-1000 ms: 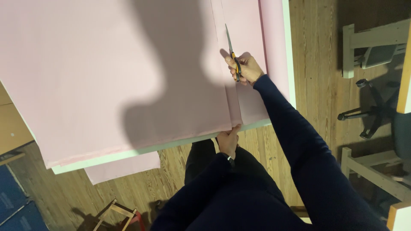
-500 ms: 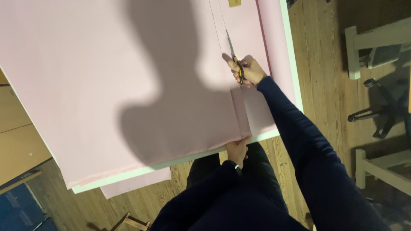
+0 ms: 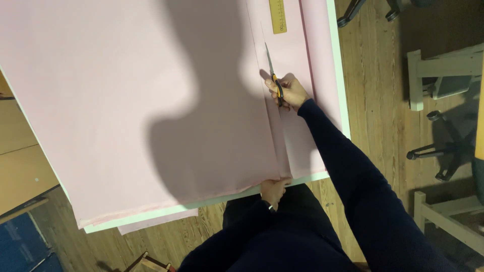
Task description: Cutting a strip of pink leather from a large roll using a ruler for guidance and scissors.
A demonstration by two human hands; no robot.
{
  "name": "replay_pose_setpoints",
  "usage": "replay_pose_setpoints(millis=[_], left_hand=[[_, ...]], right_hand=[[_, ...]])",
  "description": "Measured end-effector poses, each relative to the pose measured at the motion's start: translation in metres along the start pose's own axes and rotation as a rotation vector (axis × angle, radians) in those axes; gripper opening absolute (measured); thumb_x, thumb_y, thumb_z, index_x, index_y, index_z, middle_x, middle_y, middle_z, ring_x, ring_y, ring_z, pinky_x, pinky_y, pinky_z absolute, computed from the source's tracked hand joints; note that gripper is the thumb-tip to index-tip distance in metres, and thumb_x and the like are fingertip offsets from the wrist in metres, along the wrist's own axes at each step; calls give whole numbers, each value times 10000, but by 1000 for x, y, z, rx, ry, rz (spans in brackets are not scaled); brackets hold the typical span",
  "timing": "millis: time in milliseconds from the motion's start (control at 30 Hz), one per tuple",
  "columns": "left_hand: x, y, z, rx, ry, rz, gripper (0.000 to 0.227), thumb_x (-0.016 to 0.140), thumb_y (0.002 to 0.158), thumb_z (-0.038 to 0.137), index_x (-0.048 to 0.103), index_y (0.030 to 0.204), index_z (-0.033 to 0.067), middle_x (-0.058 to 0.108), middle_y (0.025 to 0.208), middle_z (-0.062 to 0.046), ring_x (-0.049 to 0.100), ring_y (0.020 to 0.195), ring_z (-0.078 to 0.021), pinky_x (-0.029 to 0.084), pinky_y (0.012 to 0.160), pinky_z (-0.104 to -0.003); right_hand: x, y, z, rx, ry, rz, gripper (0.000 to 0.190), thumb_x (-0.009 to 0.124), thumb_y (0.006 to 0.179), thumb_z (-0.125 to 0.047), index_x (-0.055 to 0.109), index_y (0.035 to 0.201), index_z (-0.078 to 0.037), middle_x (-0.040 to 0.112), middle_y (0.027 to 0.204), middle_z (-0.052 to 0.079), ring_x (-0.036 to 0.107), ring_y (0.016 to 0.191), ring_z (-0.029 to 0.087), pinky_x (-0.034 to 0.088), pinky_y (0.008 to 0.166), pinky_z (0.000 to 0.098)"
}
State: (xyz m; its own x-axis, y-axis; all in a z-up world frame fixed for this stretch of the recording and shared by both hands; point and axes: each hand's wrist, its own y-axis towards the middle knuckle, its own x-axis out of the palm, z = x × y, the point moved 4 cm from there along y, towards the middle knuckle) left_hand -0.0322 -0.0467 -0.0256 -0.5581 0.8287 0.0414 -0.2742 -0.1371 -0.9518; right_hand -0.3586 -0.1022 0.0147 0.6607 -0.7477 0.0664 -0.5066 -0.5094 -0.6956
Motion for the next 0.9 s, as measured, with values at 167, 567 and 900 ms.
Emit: replay_pose_setpoints(millis=[167,567,900], left_hand=[[-2,-8,8,-17,-16,-16,198,830,750,135,706,841,9,637,689,-43,524,507,-111,430,463,-268],[1,5,-4,-66,38,-18,167,824,750,140,746,819,10,653,664,1,530,522,-107,451,511,-285],[0,14,-12,-105,38,-25,175,832,725,113,726,773,-17,605,632,-47,512,499,-137,386,459,-310]], right_hand=[[-5,24,8,16,4,23,513,755,884,-537,592,716,-81,579,580,37,430,372,85,307,315,264],[-7,39,-36,59,-31,44,495,749,870,-534,613,741,-76,588,580,39,423,361,82,306,300,259],[-15,68,-44,-12,45,21,457,782,888,-471,643,853,-37,633,678,34,571,487,72,358,355,222]])
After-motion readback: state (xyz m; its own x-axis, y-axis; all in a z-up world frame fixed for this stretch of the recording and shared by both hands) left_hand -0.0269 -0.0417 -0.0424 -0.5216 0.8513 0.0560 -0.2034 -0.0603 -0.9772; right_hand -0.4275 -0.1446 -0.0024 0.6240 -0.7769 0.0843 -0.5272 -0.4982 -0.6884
